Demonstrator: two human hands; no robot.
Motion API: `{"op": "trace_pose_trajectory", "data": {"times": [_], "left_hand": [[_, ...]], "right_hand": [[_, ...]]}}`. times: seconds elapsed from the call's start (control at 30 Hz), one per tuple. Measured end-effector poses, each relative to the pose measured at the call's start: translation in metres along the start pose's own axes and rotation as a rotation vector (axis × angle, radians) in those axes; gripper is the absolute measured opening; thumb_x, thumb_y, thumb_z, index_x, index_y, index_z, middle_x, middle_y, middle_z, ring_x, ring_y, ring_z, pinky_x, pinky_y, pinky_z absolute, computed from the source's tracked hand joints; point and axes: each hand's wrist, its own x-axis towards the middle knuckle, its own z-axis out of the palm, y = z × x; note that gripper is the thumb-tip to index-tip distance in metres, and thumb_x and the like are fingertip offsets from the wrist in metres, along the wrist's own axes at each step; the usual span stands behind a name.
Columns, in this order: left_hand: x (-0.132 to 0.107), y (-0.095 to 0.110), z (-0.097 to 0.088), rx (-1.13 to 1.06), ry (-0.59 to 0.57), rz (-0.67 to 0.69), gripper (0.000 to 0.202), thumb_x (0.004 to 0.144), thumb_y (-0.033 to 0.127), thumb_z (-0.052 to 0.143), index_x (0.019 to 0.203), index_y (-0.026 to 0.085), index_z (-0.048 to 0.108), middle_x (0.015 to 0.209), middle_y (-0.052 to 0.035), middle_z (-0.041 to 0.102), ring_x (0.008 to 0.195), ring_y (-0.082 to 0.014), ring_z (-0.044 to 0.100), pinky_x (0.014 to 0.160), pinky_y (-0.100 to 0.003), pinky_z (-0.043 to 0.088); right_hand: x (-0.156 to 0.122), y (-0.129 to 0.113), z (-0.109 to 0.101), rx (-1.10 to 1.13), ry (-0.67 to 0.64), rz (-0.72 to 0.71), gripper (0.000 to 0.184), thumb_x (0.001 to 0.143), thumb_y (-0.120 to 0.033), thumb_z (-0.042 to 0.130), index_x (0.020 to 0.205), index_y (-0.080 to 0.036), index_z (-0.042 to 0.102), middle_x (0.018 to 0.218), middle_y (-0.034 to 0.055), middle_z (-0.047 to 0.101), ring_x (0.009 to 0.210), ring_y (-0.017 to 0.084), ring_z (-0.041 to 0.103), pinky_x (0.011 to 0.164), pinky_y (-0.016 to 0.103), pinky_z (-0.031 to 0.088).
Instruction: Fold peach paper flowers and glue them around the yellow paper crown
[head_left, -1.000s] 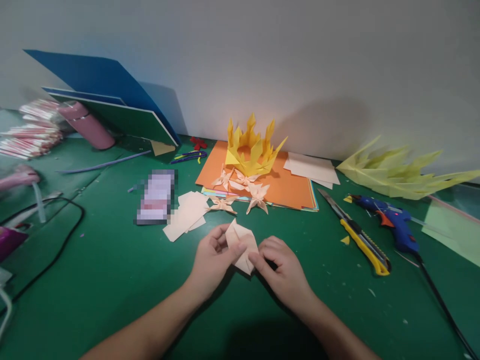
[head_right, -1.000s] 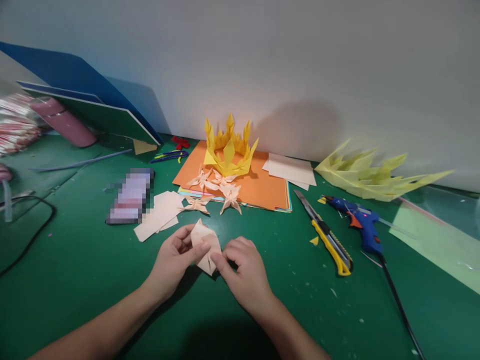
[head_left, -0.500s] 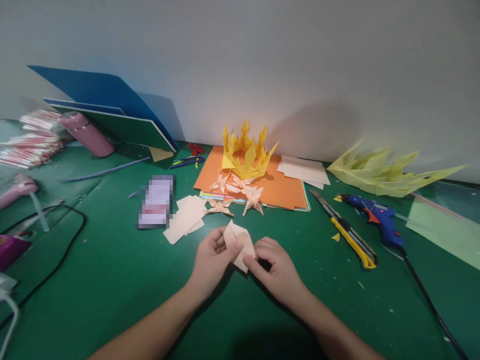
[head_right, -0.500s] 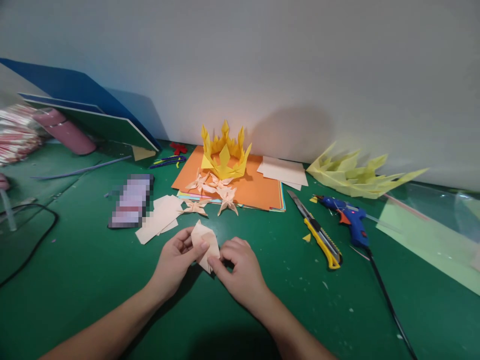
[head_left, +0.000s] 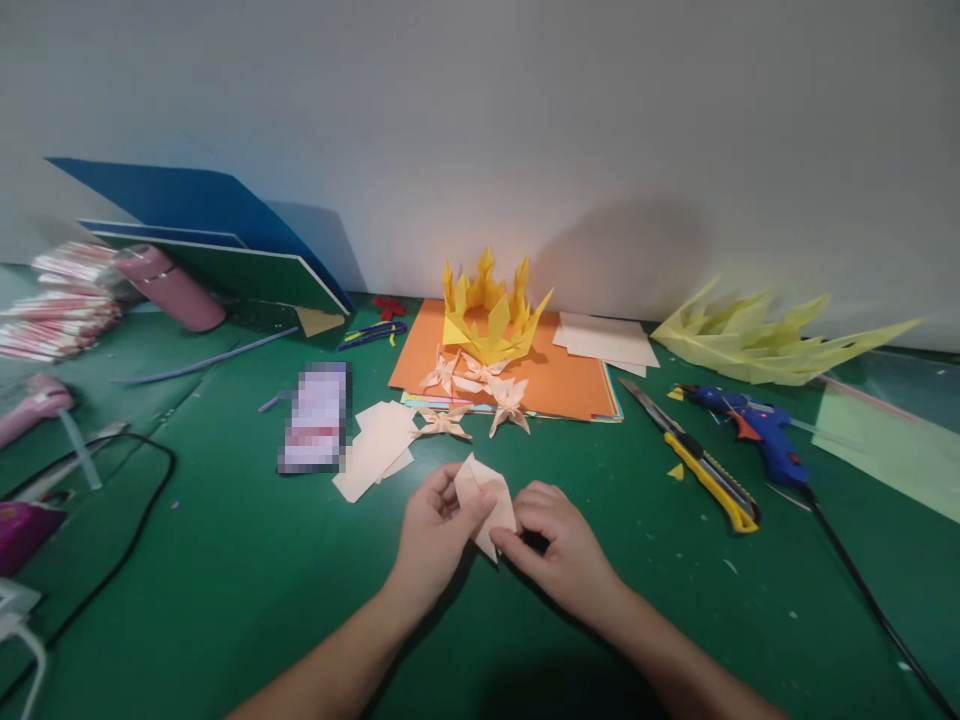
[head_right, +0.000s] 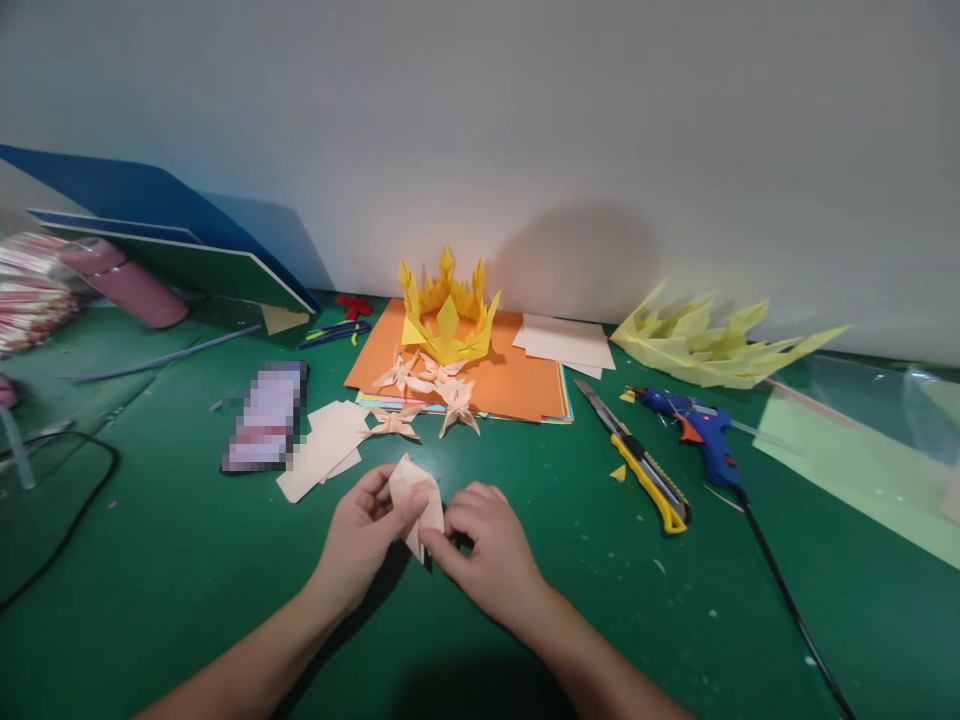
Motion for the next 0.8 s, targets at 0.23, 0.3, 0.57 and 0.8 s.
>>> {"op": "trace_pose_trajectory", "data": {"times": [0.23, 0.3, 0.57, 0.8], "left_hand": [[0.000, 0.002, -0.003, 0.112, -0.112, -0.048, 0.053, 0.055, 0.037, 0.077, 0.097, 0.017, 0.051, 0.065, 0.0026, 0.064, 0.056, -0.0116, 0.058, 0.053, -0.022, 0.045], [-0.001, 0.002, -0.003, 0.169, -0.188, -0.054, 0.056, 0.059, 0.037, 0.075, 0.104, 0.017, 0.048, 0.064, 0.0034, 0.062, 0.054, -0.0114, 0.057, 0.051, -0.022, 0.043], [-0.004, -0.001, -0.007, 0.360, -0.293, -0.017, 0.054, 0.068, 0.028, 0.067, 0.115, 0.018, 0.043, 0.057, 0.0079, 0.051, 0.053, -0.0106, 0.051, 0.051, -0.021, 0.038], [-0.003, -0.002, -0.008, 0.384, -0.351, 0.004, 0.049, 0.072, 0.027, 0.064, 0.116, 0.018, 0.043, 0.059, 0.0071, 0.046, 0.052, -0.0100, 0.047, 0.051, -0.021, 0.038]], "right_hand": [[0.002, -0.001, -0.004, 0.222, 0.137, 0.146, 0.022, 0.082, -0.039, 0.055, 0.071, -0.020, 0.053, 0.068, 0.0000, 0.053, 0.065, 0.014, 0.050, 0.061, 0.026, 0.040], [0.003, -0.001, -0.005, 0.280, 0.165, 0.203, 0.016, 0.080, -0.035, 0.057, 0.074, -0.020, 0.055, 0.071, 0.0005, 0.056, 0.066, 0.014, 0.051, 0.060, 0.025, 0.042], [0.006, 0.000, -0.009, 0.357, 0.121, 0.315, 0.020, 0.076, -0.032, 0.058, 0.060, -0.019, 0.058, 0.058, -0.0013, 0.055, 0.056, 0.012, 0.048, 0.053, 0.023, 0.039], [0.006, -0.002, -0.010, 0.390, 0.144, 0.398, 0.022, 0.074, -0.034, 0.058, 0.058, -0.019, 0.061, 0.056, -0.0002, 0.060, 0.053, 0.013, 0.052, 0.052, 0.024, 0.040]]}}
